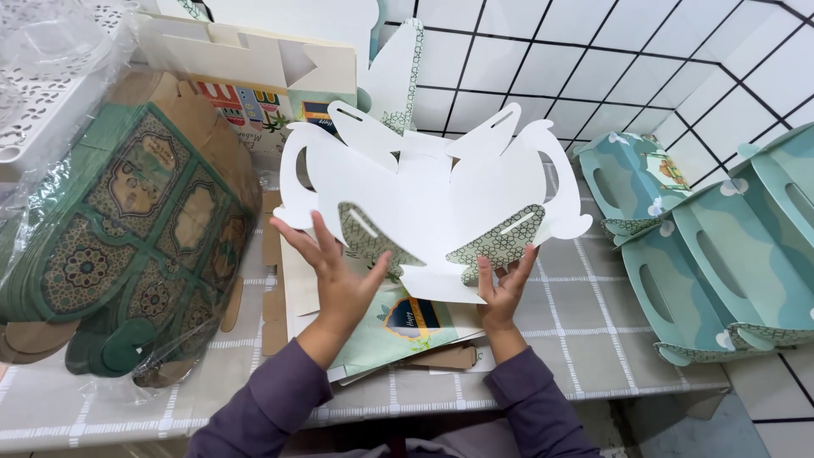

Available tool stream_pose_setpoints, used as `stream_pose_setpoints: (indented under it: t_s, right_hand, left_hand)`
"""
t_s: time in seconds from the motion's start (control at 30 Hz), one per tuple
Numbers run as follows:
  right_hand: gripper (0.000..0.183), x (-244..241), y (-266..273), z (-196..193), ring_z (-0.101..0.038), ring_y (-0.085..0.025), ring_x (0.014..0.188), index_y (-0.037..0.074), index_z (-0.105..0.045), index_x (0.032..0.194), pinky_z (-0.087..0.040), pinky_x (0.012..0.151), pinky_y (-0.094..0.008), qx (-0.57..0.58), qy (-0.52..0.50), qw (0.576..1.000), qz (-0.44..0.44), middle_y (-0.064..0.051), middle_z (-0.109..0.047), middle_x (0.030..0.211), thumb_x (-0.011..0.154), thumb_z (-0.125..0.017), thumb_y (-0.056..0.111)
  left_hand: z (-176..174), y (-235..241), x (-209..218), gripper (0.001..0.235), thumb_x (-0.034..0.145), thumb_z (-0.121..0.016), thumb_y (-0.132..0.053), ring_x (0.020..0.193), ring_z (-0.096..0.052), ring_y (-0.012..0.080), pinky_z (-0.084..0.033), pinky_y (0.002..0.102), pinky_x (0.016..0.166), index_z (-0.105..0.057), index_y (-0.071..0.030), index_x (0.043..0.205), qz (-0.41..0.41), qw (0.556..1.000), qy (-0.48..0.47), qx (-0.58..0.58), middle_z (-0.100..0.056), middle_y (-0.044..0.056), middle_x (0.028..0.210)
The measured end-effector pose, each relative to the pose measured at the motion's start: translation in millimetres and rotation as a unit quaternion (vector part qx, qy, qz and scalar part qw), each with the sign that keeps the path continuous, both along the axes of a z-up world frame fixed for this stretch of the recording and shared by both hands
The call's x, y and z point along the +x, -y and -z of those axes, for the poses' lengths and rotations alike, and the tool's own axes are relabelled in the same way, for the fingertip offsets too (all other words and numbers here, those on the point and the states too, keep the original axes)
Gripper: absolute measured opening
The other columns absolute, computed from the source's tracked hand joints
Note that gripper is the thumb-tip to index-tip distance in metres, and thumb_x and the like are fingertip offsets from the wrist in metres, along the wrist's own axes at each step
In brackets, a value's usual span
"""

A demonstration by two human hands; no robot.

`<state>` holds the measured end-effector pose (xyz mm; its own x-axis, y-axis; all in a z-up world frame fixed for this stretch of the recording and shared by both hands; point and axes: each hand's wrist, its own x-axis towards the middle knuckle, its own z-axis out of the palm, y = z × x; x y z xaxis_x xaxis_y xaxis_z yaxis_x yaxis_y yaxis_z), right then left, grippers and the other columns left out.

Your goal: Assembling a decorative cardboard gift box by folding along creases and tucking tabs into slots.

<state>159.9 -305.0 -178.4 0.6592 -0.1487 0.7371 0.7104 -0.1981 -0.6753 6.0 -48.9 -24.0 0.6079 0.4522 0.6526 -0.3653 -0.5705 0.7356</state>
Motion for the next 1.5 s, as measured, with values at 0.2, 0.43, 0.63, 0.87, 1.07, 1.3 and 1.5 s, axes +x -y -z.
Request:
stream_pose_setpoints:
  t_s: [0.2, 0.43, 0.63, 0.87, 1.07, 1.3, 1.5]
  right_hand:
    - [0.118, -45, 0, -79, -0.024, -0.04, 0.15, 0.018, -0.067, 0.131, -0.024, 0.122, -0.047, -0.154, 0.041, 0.983, -0.091, -0.022, -0.016, 0.165, 0.06, -0.027, 0.104]
    - [0.07, -45, -6, -71, -0.031, -0.037, 0.148, 0.024, -0.065, 0.133, -0.035, 0.118, -0.044, -0.177, -0.032, 0.983, 0.041, -0.022, -0.021, 0.164, 0.071, -0.088, 0.047]
    - [0.075, -55, -12, -90, -0.007, -0.046, 0.151, 0.029, -0.056, 0.14, -0.025, 0.121, -0.054, -0.133, -0.194, 0.968, 0.087, -0.026, -0.025, 0.161, 0.074, -0.088, 0.043]
    - [0.064, -55, -18, -106, -0.012, -0.048, 0.15, 0.026, -0.056, 0.138, -0.026, 0.119, -0.055, -0.137, -0.206, 0.968, 0.044, -0.028, -0.023, 0.16, 0.081, -0.083, 0.039]
    - [0.048, -39, -23, -91, -0.043, -0.037, 0.141, 0.022, -0.063, 0.131, -0.039, 0.113, -0.046, -0.18, -0.159, 0.971, 0.015, -0.015, -0.042, 0.142, 0.087, -0.079, 0.034]
    - [0.044, -38, -28, -101, -0.05, -0.034, 0.132, 0.023, -0.064, 0.13, -0.038, 0.112, -0.044, -0.169, -0.154, 0.974, 0.0, -0.01, -0.047, 0.126, 0.089, -0.078, 0.031]
    - [0.042, -35, -30, -89, -0.046, -0.036, 0.137, 0.02, -0.064, 0.129, -0.037, 0.112, -0.045, -0.167, -0.129, 0.977, -0.015, -0.014, -0.045, 0.134, 0.089, -0.077, 0.027]
  left_hand:
    - [-53, -4, 0, 0.139, 0.071, -0.09, -0.004, 0.143, 0.023, 0.0608, -0.009, 0.075, 0.116, 0.014, -0.018, 0.162, 0.002, 0.99, -0.047, -0.133, 0.039, 0.029, 0.153]
    - [-16, -21, 13, 0.122, 0.075, -0.067, 0.01, 0.144, 0.026, 0.0543, -0.005, 0.07, 0.119, 0.012, -0.018, 0.164, -0.002, 0.992, -0.02, -0.125, 0.032, 0.022, 0.16]
    - [5, -30, 8, 0.117, 0.074, -0.057, 0.007, 0.147, 0.023, 0.0492, 0.005, 0.064, 0.119, 0.017, -0.013, 0.162, 0.008, 0.995, -0.019, -0.1, 0.028, 0.018, 0.164]
    - [4, -27, 11, 0.147, 0.068, -0.089, -0.047, 0.148, 0.011, 0.0535, -0.012, 0.07, 0.116, 0.024, -0.02, 0.157, 0.043, 0.998, -0.034, 0.044, 0.023, 0.025, 0.163]
    - [42, -24, 42, 0.142, 0.069, -0.092, -0.037, 0.147, -0.001, 0.0564, -0.034, 0.064, 0.113, 0.019, -0.03, 0.158, -0.01, 0.973, -0.01, 0.23, 0.015, 0.032, 0.161]
    - [48, -23, 61, 0.128, 0.078, -0.086, -0.035, 0.147, -0.005, 0.0575, -0.028, 0.065, 0.115, 0.009, -0.022, 0.162, -0.074, 0.962, -0.061, 0.257, 0.009, 0.034, 0.162]
    - [33, -8, 62, 0.113, 0.083, -0.081, -0.034, 0.148, 0.003, 0.0546, -0.006, 0.067, 0.118, -0.001, -0.029, 0.163, -0.066, 0.935, -0.063, 0.343, 0.002, 0.028, 0.165]
